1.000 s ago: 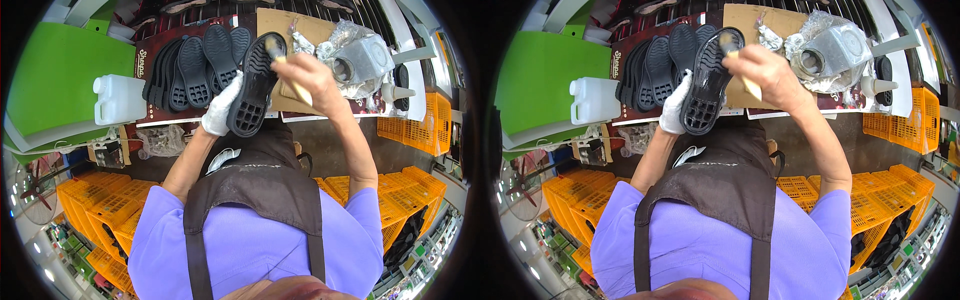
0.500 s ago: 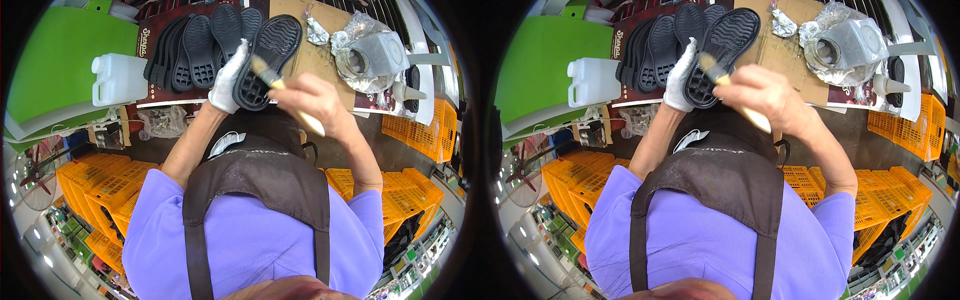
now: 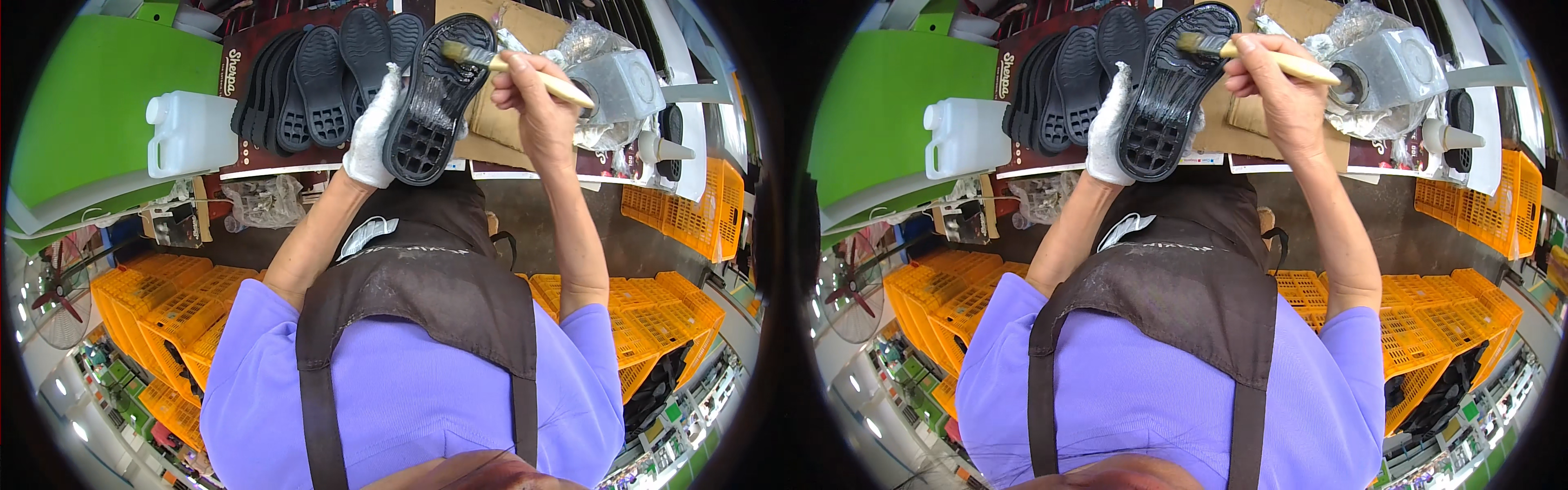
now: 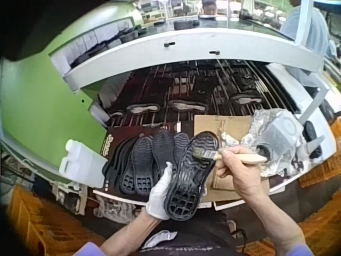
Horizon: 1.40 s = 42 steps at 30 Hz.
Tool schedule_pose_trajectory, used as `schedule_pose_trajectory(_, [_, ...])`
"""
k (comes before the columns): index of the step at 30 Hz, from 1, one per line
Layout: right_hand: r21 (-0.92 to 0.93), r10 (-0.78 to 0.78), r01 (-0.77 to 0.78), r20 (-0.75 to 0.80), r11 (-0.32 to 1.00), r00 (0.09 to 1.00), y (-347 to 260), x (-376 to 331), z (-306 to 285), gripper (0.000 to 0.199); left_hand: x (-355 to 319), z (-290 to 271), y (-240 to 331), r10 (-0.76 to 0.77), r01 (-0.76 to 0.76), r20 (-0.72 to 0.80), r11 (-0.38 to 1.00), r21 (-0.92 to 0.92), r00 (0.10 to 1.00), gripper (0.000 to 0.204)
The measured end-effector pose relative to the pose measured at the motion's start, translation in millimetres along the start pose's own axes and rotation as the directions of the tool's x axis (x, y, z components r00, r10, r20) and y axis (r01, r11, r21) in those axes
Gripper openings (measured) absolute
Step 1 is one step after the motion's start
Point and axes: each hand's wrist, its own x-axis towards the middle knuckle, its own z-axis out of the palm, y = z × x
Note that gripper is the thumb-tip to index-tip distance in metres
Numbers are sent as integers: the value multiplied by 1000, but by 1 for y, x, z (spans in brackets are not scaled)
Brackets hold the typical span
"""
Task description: The person selects black sandals from yellow crates and places them on a workbench. Using a brush, they apply a clear adhesive to the soles of the sandals one by one. The person repeatedly dips the brush into a container to reload the adhesive and works on multiple units throughout the clip.
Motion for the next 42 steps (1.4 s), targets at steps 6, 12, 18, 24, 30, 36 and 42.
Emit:
schedule_pose_trajectory(6, [-24, 147, -146, 112, 989, 983, -7, -29, 18, 19, -1, 6, 4, 76, -75, -28, 997, 31, 997, 58])
schedule_pose_trajectory(12, [-132, 238, -210, 249, 969, 939, -27, -49, 28, 16, -1, 12, 6, 94, -96, -23, 983, -155, 995, 58])
schedule_pose_trajectory(18, [-193, 295, -239, 353, 952, 888, -43, -46, 32, 17, -5, 7, 11, -8, 26, 68, 965, -260, 998, 46])
schedule_pose_trajectory(24, [-325, 363, -203, 568, 924, 739, -50, -26, 23, 18, -12, 11, 20, -278, 309, 211, 942, -130, 937, 40])
schedule_pose_trajectory(30, [-431, 453, -178, 700, 884, 552, -55, 0, 21, 18, -1, -4, 19, -565, 550, 80, 821, 150, 821, 60])
schedule_pose_trajectory(36, [-387, 382, -79, 819, 919, 429, -42, 15, 9, 17, 0, 0, 24, -565, 558, -27, 803, 209, 824, 33])
schedule_pose_trajectory(42, [-464, 345, 151, 807, 873, 480, -42, 22, -25, 16, 2, -11, 30, -586, 592, -87, 795, 133, 806, 59])
